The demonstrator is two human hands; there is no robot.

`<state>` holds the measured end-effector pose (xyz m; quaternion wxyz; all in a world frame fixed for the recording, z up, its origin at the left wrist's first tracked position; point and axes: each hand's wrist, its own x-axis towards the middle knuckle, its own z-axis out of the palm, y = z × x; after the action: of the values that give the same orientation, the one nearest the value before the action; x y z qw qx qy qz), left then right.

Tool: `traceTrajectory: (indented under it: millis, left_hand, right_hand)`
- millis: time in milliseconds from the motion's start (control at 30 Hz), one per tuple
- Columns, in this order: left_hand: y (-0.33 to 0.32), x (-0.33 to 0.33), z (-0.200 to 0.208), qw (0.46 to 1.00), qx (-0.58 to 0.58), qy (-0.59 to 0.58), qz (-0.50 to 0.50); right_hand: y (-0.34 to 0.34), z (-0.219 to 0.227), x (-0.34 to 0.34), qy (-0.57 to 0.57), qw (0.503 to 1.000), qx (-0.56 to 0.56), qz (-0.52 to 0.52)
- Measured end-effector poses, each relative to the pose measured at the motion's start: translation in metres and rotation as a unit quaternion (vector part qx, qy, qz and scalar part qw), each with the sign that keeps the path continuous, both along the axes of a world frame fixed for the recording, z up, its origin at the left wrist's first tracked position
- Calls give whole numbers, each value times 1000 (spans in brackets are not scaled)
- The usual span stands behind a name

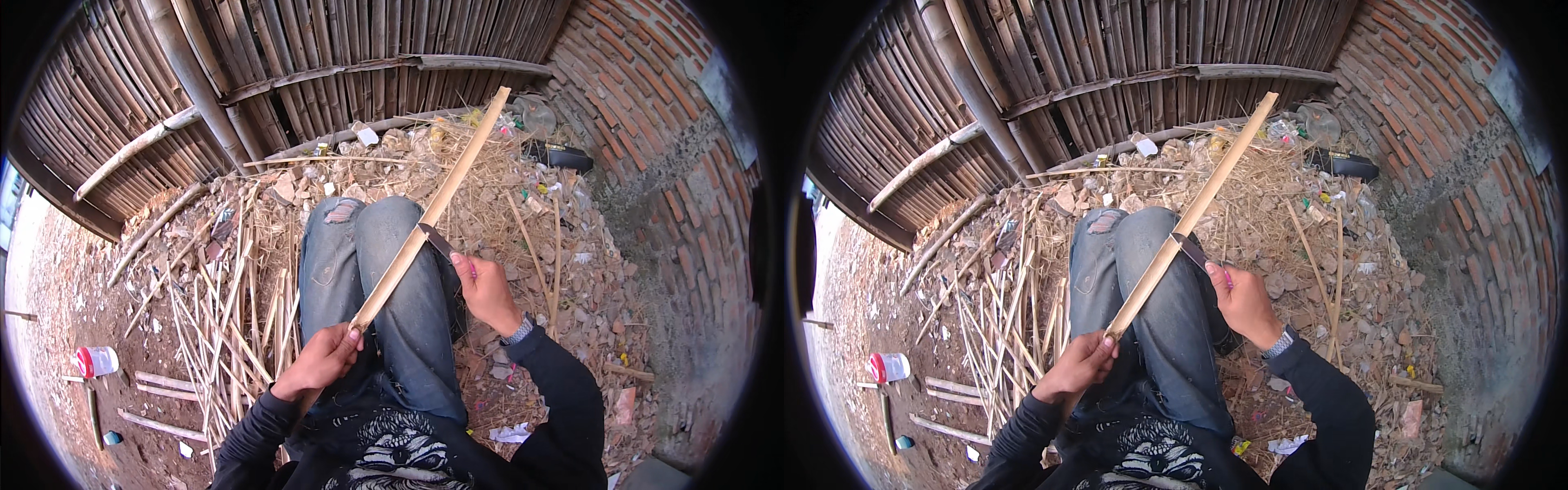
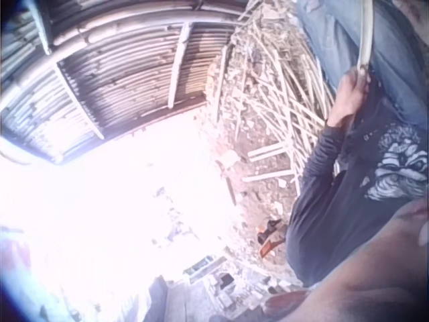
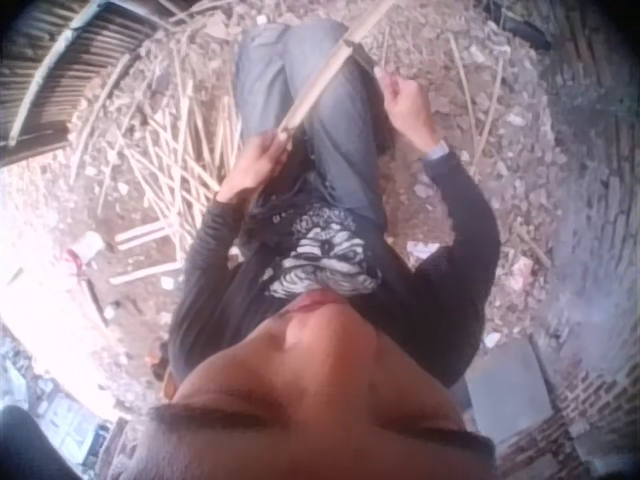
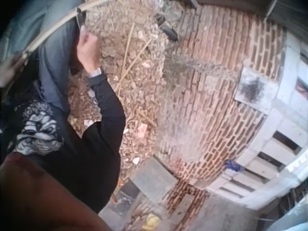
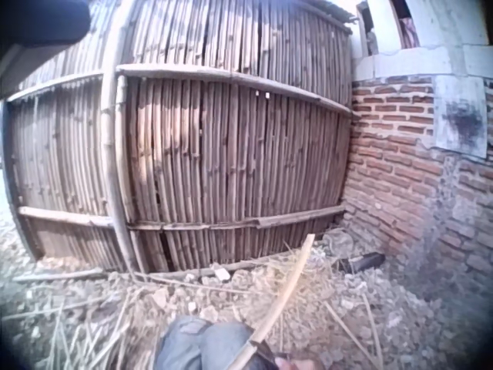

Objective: The person whittles a thin strip of bamboo using a knife, shaving off small pieces to smooth and shape the wood while sitting on the ground.

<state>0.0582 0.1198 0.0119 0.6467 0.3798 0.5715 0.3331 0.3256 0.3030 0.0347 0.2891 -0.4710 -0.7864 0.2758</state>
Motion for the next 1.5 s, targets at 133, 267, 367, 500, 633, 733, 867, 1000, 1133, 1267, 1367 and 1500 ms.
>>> traceTrajectory:
  millis: [133, 267, 367, 500, 633, 733, 867, 1000, 1133, 1267, 1367, 1500]
  left_hand:
    - [1, -5, -13, 994, -25, -107, 4]
    - [-5, -18, -10, 990, -5, -140, -30]
    - [-22, -22, -3, 993, 86, -80, -29]
    - [-41, -34, 17, 993, 14, -85, -86]
    - [-37, -10, 11, 994, 22, -102, -24]
    - [-23, 3, 6, 983, 18, -185, -6]
    - [-10, 18, 7, 943, 3, -333, 8]
    - [-2, 26, 7, 892, -58, -448, 34]
    - [1, 27, 8, 827, -93, -553, 46]
    - [0, 28, 12, 825, -110, -552, 61]
    - [1, 29, 10, 817, -121, -559, 72]
    - [8, 27, 10, 817, -125, -559, 70]
  right_hand:
    - [1, -7, 4, -8, 998, -61, 28]
    - [7, -20, 10, 17, 995, -90, 40]
    - [14, -21, 18, 15, 996, -83, 22]
    - [17, -25, 22, 123, 988, -80, -42]
    - [-13, 3, 12, 90, 996, 23, -4]
    - [-36, 15, 11, 16, 999, 18, 44]
    - [-51, 22, 8, -40, 992, 101, 61]
    - [-64, 22, 3, 3, 994, -21, 104]
    - [-69, 14, -4, -66, 987, -62, 130]
    - [-66, 8, -8, -80, 988, -55, 122]
    - [-59, 3, -11, -87, 990, 17, 111]
    - [-48, -1, -13, -83, 989, 63, 109]
